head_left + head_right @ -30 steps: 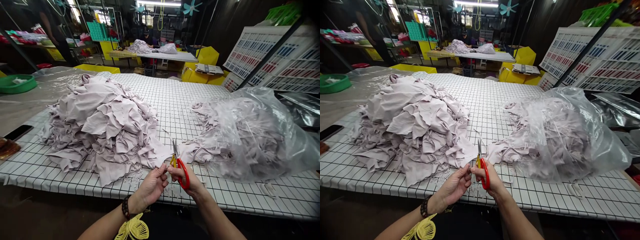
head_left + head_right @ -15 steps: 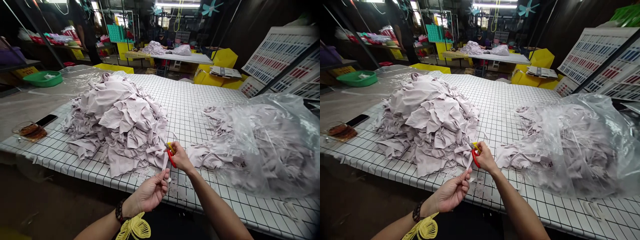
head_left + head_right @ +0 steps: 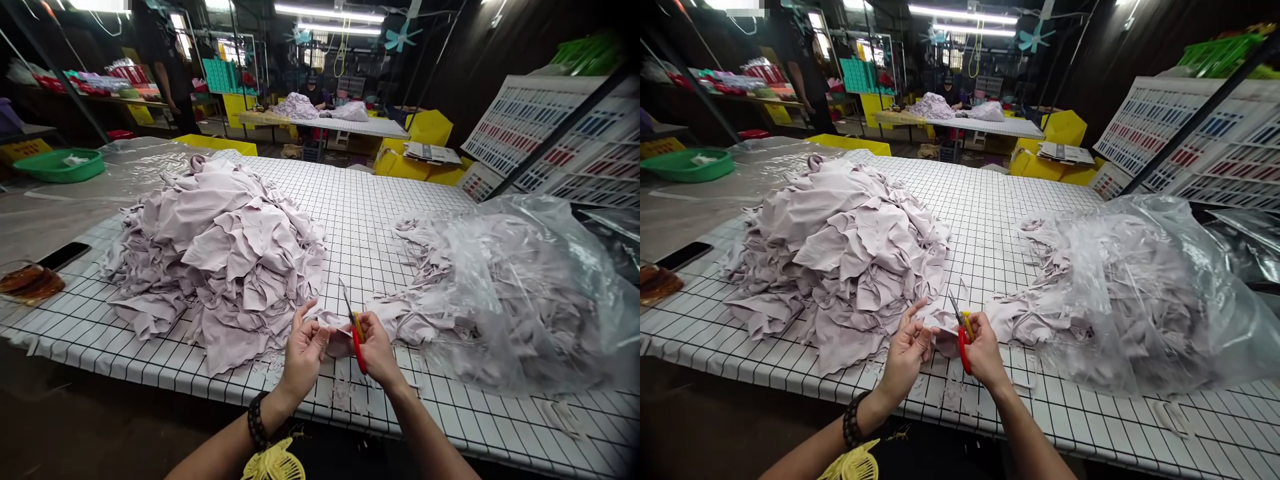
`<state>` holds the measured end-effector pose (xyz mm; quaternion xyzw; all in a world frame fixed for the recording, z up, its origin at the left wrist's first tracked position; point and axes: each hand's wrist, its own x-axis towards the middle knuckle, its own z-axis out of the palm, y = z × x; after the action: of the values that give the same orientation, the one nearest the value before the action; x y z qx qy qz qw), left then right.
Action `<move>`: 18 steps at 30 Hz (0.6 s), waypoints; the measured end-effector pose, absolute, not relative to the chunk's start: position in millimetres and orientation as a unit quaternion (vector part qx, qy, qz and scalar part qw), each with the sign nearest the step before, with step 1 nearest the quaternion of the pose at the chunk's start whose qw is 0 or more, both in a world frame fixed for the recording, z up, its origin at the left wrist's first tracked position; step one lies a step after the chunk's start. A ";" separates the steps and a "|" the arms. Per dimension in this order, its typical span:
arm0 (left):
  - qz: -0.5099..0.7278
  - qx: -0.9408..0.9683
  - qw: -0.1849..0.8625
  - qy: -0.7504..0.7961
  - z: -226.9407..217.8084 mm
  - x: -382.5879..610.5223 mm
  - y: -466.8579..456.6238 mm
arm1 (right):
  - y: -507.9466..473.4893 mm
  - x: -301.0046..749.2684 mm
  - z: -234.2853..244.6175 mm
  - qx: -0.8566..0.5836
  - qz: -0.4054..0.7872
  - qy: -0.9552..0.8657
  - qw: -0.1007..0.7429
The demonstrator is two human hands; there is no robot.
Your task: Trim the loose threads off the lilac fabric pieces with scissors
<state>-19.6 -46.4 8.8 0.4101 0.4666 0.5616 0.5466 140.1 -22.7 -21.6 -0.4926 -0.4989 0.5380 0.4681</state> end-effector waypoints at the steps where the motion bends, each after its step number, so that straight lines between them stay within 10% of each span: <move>1: 0.556 0.416 0.560 0.451 9.0 -19.6 -46.2 | -24.0 140.5 -25.0 -0.493 0.548 -0.496 0.458; 7: 0.525 0.391 0.659 0.372 2.3 -19.3 -40.7 | -27.6 162.6 -7.9 -0.513 0.536 -0.550 0.384; 18: 0.502 0.527 0.540 0.423 -2.4 -23.8 -39.4 | -44.8 165.7 45.8 -0.583 0.307 -0.733 0.168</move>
<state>-23.8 -39.4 -2.4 0.5265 0.4230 0.5024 0.5398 165.7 -44.8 45.8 -0.5832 -0.7329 0.3075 0.1677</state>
